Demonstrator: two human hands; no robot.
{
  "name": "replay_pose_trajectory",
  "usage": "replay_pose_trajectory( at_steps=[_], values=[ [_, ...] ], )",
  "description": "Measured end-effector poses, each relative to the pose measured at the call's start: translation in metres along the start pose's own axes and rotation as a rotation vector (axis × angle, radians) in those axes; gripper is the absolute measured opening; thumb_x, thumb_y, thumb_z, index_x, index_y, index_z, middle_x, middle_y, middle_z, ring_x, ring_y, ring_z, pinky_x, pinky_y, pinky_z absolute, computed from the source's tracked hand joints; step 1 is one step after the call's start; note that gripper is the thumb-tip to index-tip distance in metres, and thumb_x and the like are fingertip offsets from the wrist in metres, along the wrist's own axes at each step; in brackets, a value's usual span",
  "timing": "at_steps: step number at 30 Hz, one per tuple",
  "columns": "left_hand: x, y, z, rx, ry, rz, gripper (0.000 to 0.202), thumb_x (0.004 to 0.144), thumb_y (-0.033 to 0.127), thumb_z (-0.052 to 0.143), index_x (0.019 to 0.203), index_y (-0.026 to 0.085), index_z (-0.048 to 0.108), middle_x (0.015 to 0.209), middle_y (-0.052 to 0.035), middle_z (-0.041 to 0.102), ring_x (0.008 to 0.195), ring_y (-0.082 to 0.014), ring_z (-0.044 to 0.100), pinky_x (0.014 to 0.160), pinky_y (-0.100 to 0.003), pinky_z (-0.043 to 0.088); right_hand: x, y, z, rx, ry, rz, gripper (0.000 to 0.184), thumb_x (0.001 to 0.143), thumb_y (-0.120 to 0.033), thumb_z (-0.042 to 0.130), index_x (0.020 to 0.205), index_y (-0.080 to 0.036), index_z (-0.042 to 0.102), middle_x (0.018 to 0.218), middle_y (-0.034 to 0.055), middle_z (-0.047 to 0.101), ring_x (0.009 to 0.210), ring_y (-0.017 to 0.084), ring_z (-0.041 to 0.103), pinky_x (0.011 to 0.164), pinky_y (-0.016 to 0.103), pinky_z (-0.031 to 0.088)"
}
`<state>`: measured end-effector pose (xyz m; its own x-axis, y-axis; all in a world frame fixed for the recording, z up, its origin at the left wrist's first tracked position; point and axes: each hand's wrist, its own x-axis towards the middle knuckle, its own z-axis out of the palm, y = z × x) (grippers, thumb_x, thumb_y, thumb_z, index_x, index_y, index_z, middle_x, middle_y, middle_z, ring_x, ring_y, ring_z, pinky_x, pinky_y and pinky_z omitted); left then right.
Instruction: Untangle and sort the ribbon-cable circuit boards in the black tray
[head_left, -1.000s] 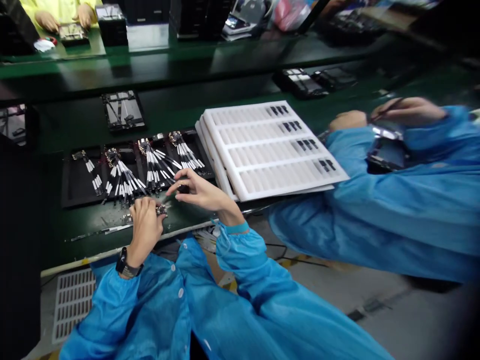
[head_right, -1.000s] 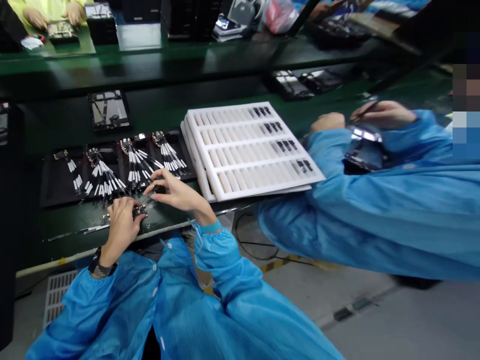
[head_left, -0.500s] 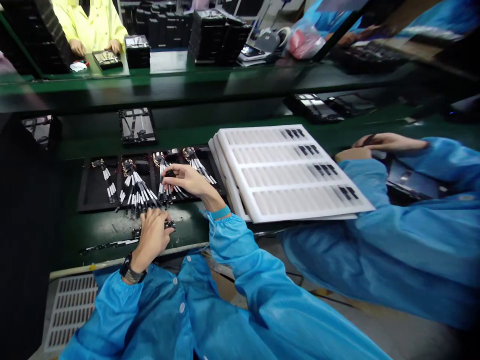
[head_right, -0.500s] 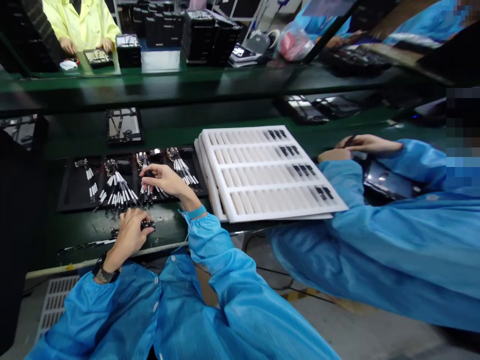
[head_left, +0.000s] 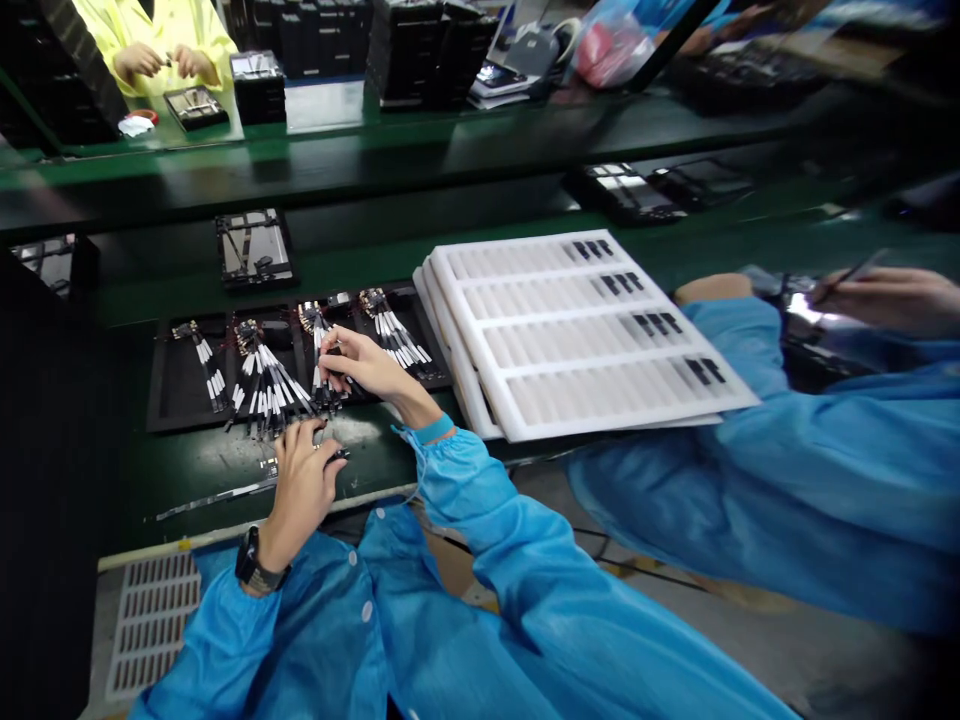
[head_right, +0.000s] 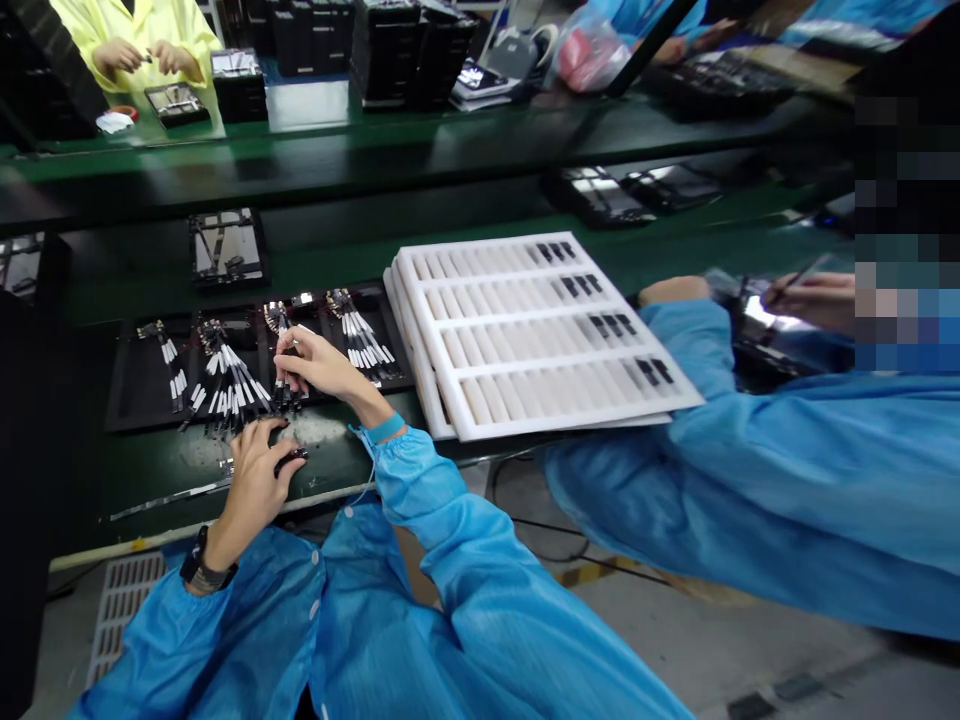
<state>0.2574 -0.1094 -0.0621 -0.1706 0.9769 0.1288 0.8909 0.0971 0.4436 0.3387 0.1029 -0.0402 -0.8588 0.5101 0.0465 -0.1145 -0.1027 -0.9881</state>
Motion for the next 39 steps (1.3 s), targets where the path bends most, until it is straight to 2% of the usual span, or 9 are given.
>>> replay_pose_trajectory(
  at_steps=[4,10,15,18,23,28,33,35,39],
  values=[
    [-0.009,0.003,0.0,-0.084,0.084,-0.005,0.017,0.102,0.021,0.063,0.098,0.023,0.079,0.14,-0.0146,0.067,0.135,-0.0358,0.055,0.107,-0.054,0.045,-0.001,-0.001,0.001,-0.037,-0.006,0.0,0.034,0.097,-0.048,0.072,0.095,-0.023,0.048,0.068,-0.0045,0.061,0.049,0.008,0.049,0.044,0.019,0.034],
    [-0.01,0.008,-0.037,-0.485,0.113,-0.048,0.018,0.101,0.027,0.065,0.088,0.022,0.076,0.096,-0.0072,0.078,0.096,-0.0261,0.07,0.092,-0.044,0.05,-0.006,-0.01,0.004,-0.112,-0.037,-0.04,0.038,0.096,-0.055,0.073,0.095,-0.02,0.058,0.062,-0.0041,0.059,0.046,0.01,0.05,0.045,0.021,0.038],
    [0.0,0.002,-0.085,-0.885,0.289,-0.339,0.017,0.087,0.035,0.081,0.094,0.02,0.078,0.092,-0.0056,0.079,0.083,-0.0206,0.07,0.078,-0.033,0.054,-0.01,-0.015,0.012,-0.158,-0.048,-0.083,0.039,0.094,-0.055,0.077,0.095,-0.019,0.064,0.072,0.0001,0.067,0.056,0.013,0.062,0.052,0.025,0.048],
    [0.016,-0.009,-0.098,-1.093,0.374,-0.456,0.028,0.077,0.035,0.089,0.093,0.018,0.075,0.085,-0.0036,0.075,0.077,-0.0168,0.068,0.074,-0.028,0.052,-0.012,-0.022,0.02,-0.208,-0.05,-0.1,0.036,0.095,-0.053,0.075,0.093,-0.018,0.066,0.074,0.0013,0.069,0.059,0.014,0.063,0.058,0.028,0.052],
    [0.048,-0.03,-0.095,-1.31,0.433,-0.478,0.039,0.065,0.031,0.095,0.093,0.015,0.075,0.071,0.0006,0.068,0.065,-0.0119,0.062,0.066,-0.024,0.049,-0.01,-0.034,0.034,-0.335,-0.09,-0.157,0.02,0.097,-0.037,0.071,0.095,-0.017,0.069,0.079,0.0011,0.069,0.059,0.013,0.063,0.063,0.028,0.053],
    [0.066,-0.043,-0.092,-1.264,0.412,-0.443,0.039,0.063,0.032,0.097,0.09,0.015,0.075,0.076,-0.0015,0.074,0.069,-0.0139,0.068,0.068,-0.025,0.053,-0.004,-0.029,0.038,-0.421,-0.053,-0.196,0.02,0.095,-0.035,0.07,0.096,-0.016,0.072,0.086,0.0035,0.074,0.055,0.011,0.06,0.055,0.024,0.047],
    [0.076,-0.051,-0.089,-1.217,0.341,-0.381,0.036,0.063,0.032,0.097,0.086,0.015,0.075,0.08,-0.0045,0.077,0.071,-0.0177,0.073,0.067,-0.027,0.055,-0.004,-0.022,0.036,-0.477,0.028,-0.253,0.018,0.094,-0.032,0.069,0.091,-0.015,0.074,0.087,0.0054,0.076,0.074,0.016,0.067,0.065,0.024,0.05],
    [0.079,-0.053,-0.087,-1.21,0.308,-0.353,0.035,0.065,0.033,0.096,0.087,0.015,0.075,0.077,-0.004,0.076,0.069,-0.018,0.073,0.067,-0.028,0.056,-0.005,-0.022,0.034,-0.455,0.037,-0.231,0.019,0.094,-0.033,0.07,0.091,-0.015,0.075,0.088,0.0064,0.076,0.078,0.017,0.069,0.065,0.024,0.051],
    [0.083,-0.055,-0.083,-1.199,0.258,-0.336,0.033,0.067,0.033,0.095,0.086,0.015,0.076,0.076,-0.0028,0.075,0.065,-0.0158,0.072,0.069,-0.028,0.058,-0.006,-0.023,0.029,-0.375,0.012,-0.122,0.025,0.094,-0.039,0.072,0.093,-0.014,0.074,0.084,0.0055,0.075,0.061,0.012,0.06,0.051,0.022,0.046]
  ],
)
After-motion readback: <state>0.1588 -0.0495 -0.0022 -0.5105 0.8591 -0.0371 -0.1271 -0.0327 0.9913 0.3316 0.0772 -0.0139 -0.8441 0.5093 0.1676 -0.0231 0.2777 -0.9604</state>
